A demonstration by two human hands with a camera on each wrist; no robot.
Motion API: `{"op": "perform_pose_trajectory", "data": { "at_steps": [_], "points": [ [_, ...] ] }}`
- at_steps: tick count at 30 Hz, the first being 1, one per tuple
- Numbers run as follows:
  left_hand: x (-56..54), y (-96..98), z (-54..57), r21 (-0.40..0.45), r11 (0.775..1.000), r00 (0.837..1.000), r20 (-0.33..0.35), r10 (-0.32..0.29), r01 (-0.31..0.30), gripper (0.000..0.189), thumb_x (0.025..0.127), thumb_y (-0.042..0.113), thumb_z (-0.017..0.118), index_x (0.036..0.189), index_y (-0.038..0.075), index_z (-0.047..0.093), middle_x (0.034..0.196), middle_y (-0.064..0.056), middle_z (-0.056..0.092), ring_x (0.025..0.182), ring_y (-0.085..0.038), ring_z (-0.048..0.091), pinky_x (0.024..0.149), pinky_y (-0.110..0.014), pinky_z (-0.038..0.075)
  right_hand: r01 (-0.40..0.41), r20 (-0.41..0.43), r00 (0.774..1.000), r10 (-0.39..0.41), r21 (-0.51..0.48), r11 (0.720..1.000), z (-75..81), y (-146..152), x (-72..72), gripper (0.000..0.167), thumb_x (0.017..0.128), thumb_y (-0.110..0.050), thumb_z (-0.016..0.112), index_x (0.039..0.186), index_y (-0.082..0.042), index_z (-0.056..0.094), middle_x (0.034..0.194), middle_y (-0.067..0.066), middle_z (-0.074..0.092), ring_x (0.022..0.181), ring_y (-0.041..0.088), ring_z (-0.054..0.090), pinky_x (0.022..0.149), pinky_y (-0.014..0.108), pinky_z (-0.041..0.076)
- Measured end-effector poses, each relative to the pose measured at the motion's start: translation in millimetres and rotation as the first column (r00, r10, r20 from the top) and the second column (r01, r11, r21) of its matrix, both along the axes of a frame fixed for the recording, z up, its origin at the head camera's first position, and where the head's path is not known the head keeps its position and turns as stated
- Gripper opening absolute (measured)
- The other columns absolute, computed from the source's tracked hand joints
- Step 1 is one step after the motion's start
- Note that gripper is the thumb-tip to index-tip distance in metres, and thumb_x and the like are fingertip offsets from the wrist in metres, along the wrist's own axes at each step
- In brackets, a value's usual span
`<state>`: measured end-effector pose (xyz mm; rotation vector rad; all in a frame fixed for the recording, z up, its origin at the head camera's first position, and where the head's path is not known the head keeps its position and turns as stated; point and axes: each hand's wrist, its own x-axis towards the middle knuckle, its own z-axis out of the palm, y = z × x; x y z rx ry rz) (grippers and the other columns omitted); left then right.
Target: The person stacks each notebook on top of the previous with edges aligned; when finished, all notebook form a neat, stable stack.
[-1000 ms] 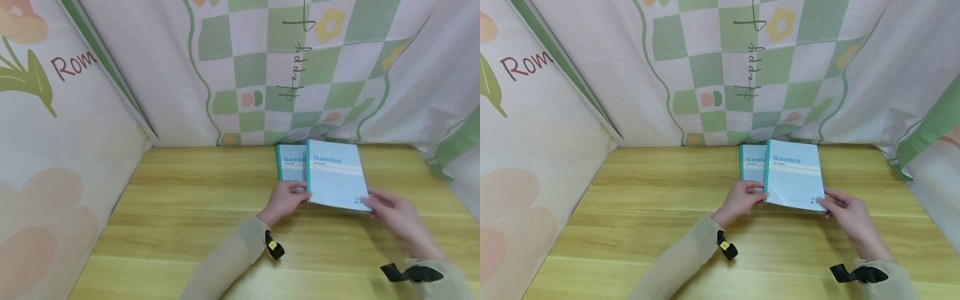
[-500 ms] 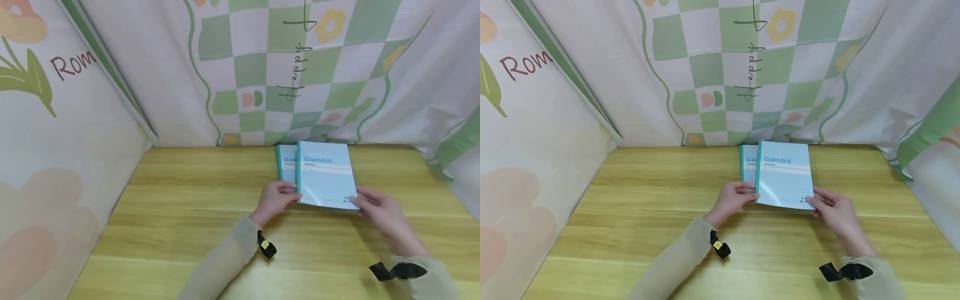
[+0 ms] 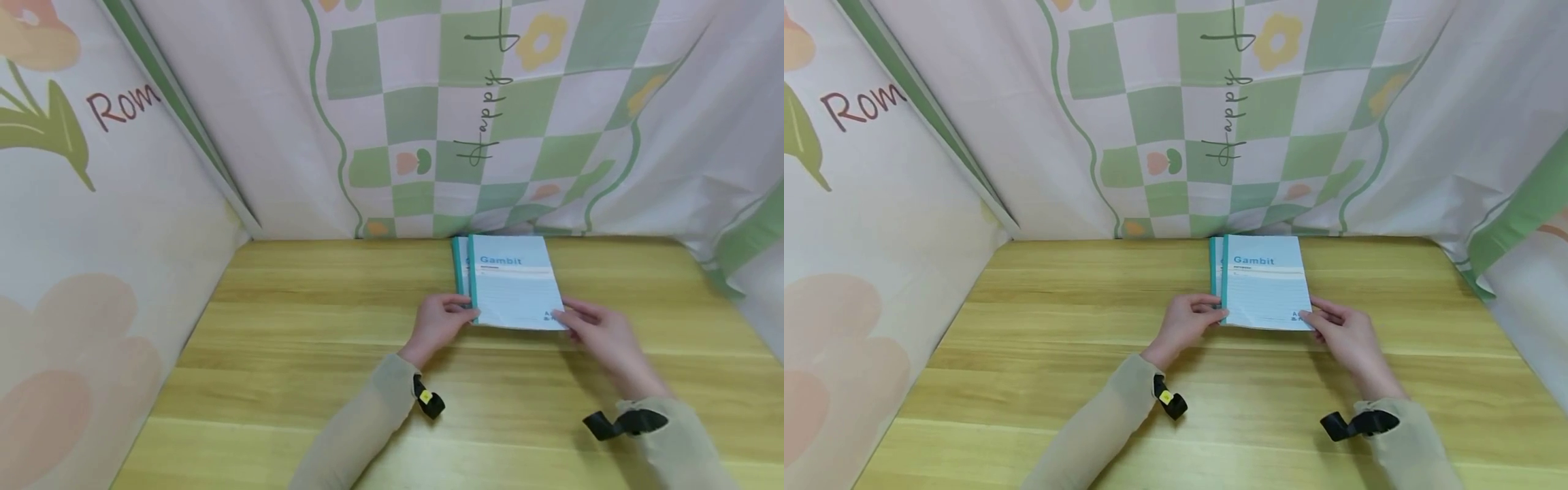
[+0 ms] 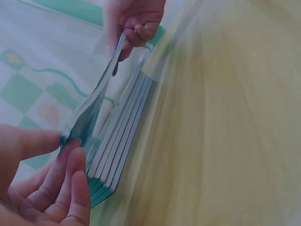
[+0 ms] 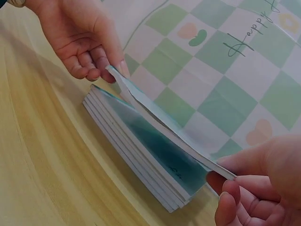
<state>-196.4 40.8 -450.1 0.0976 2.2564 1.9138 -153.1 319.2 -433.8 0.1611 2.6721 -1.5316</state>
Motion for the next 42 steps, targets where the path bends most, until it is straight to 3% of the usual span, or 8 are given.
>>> {"op": "perform_pose_trajectory", "data": {
  "at_steps": [6,15,24,42],
  "points": [
    [-2.1,-2.4,-1.8,0.008,1.000,1.000,0.017,0.027,-0.027,0.022,0.089,0.014,0.081,0.110,0.007,0.077,0.084,0.004,0.072,0.075,-0.011,0.069,0.071,-0.027,0.059,0.019,0.020,1.000,-0.019,-0.017,1.000,-1.4,-4.4,-7.9,0.073,0.097,-0.050,0.066,0.149,-0.002,0.049,0.103,-0.003,0.070,0.081,0.015,0.064,0.064,0.027,0.056],
    [-7.0,-5.8,-6.6,-0.014,0.998,0.998,0.015,0.058,-0.058,0.019,0.088,0.014,0.082,0.105,0.007,0.078,0.083,0.004,0.073,0.074,-0.009,0.069,0.068,-0.026,0.059,-0.001,0.022,1.000,0.002,-0.022,1.000,-4.4,-11.1,-15.3,0.072,0.098,-0.048,0.066,0.149,0.000,0.049,0.105,0.005,0.068,0.080,0.014,0.063,0.063,0.028,0.056],
    [-8.9,-5.3,-5.9,-0.006,0.996,0.996,0.013,0.088,-0.088,0.016,0.087,0.013,0.083,0.102,0.007,0.078,0.079,0.003,0.072,0.069,-0.012,0.069,0.065,-0.027,0.059,0.017,0.038,0.999,-0.015,-0.056,0.998,-7.8,-16.9,-19.8,0.079,0.094,-0.044,0.074,0.150,0.002,0.045,0.129,0.019,0.061,0.082,0.011,0.064,0.068,0.025,0.057],
    [-11.1,-9.1,-8.2,-0.082,0.991,0.994,-0.014,0.105,-0.106,0.017,0.085,0.020,0.086,0.099,0.011,0.079,0.084,0.007,0.070,0.077,-0.008,0.066,0.070,-0.028,0.057,0.008,0.032,0.999,-0.009,0.012,1.000,-7.1,-23.5,-22.7,0.074,0.095,-0.042,0.073,0.149,0.002,0.047,0.121,0.018,0.060,0.084,0.015,0.061,0.067,0.026,0.055]
  ]
}}
